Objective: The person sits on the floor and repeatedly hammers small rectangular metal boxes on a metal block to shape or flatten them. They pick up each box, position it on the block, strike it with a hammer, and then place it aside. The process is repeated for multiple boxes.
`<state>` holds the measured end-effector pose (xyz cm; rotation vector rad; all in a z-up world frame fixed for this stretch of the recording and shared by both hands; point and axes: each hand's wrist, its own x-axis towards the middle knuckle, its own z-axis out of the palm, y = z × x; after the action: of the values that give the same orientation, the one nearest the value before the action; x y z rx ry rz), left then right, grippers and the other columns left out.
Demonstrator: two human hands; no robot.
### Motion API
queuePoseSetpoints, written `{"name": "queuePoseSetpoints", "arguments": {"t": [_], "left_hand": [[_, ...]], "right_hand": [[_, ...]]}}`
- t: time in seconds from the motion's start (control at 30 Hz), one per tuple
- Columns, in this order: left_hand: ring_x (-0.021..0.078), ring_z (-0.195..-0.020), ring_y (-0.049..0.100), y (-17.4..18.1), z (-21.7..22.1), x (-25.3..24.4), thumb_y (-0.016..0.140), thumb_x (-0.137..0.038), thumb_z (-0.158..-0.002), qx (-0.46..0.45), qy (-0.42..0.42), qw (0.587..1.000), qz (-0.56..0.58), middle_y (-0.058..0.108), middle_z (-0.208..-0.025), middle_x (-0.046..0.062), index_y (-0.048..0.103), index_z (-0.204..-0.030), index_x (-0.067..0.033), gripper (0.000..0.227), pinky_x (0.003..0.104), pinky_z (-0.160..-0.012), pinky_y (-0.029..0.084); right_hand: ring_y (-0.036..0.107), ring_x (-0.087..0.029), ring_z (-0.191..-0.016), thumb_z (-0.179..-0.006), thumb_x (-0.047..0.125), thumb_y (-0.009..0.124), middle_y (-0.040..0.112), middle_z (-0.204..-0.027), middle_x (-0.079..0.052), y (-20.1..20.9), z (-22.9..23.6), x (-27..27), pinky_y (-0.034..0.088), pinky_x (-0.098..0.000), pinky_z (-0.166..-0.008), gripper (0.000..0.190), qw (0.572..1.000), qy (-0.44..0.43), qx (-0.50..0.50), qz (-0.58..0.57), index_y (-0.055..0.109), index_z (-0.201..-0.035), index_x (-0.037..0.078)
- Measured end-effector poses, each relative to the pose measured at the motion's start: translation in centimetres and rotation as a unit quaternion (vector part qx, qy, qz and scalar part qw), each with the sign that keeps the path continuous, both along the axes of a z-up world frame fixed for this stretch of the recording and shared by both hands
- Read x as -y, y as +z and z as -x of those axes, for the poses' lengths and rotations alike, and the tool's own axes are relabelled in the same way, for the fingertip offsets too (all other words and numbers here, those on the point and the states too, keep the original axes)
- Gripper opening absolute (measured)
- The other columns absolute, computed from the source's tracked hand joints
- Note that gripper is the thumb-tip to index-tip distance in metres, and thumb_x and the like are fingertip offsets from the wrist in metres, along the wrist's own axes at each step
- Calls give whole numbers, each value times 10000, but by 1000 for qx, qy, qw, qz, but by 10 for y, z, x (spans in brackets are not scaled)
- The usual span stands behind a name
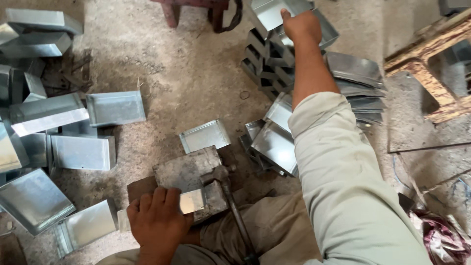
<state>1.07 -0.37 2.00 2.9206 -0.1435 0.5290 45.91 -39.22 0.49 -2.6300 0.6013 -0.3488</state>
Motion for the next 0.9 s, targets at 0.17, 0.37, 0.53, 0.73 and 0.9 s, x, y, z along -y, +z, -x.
{"name": "queuePoseSetpoints", "arguments": {"t": [0.17, 0.37, 0.53, 0.73, 0.9], "left_hand": [[250, -808, 576, 1, -5, -3, 805, -283, -489, -21, -10, 999, 27, 622, -850, 18, 702, -863, -153, 410, 440, -848, 423], [255, -807, 573, 5, -4, -4, 816, -299, -487, -17, -19, 999, 22, 616, -846, 21, 694, -852, -156, 411, 446, -856, 410], [246, -827, 570, 1, 3, -2, 823, -265, -555, 6, -18, 1000, -2, 610, -865, 11, 696, -879, -169, 360, 441, -870, 421], [262, -859, 593, -8, 9, -2, 838, -286, -578, 37, -10, 999, -25, 629, -893, 20, 698, -880, -172, 352, 465, -879, 433], [274, -908, 619, -10, 11, -1, 853, -315, -575, 33, 1, 999, -30, 646, -935, 23, 702, -892, -176, 377, 492, -928, 442]], "right_hand": [[721, -413, -935, -887, 366, 634, 698, -1064, -287, -60, -38, 17, 565, -490, -786, 477, 997, 26, 22, -71, 647, -1067, -75], [683, -466, -843, -963, 297, 640, 669, -838, -326, -40, -3, 60, 545, -504, -779, 418, 979, 187, 77, 40, 701, -846, -99], [673, -393, -687, -987, 307, 590, 688, -761, -236, 6, 154, 41, 539, -493, -715, 378, 972, 230, -38, 25, 731, -828, -5], [729, -282, -750, -994, 435, 512, 766, -827, -95, -39, 286, 15, 578, -479, -724, 408, 959, 169, -224, 44, 785, -981, 132], [704, -367, -796, -974, 446, 573, 749, -857, -148, -94, 319, 26, 563, -476, -753, 409, 954, 242, -131, 120, 806, -912, 116]]}}
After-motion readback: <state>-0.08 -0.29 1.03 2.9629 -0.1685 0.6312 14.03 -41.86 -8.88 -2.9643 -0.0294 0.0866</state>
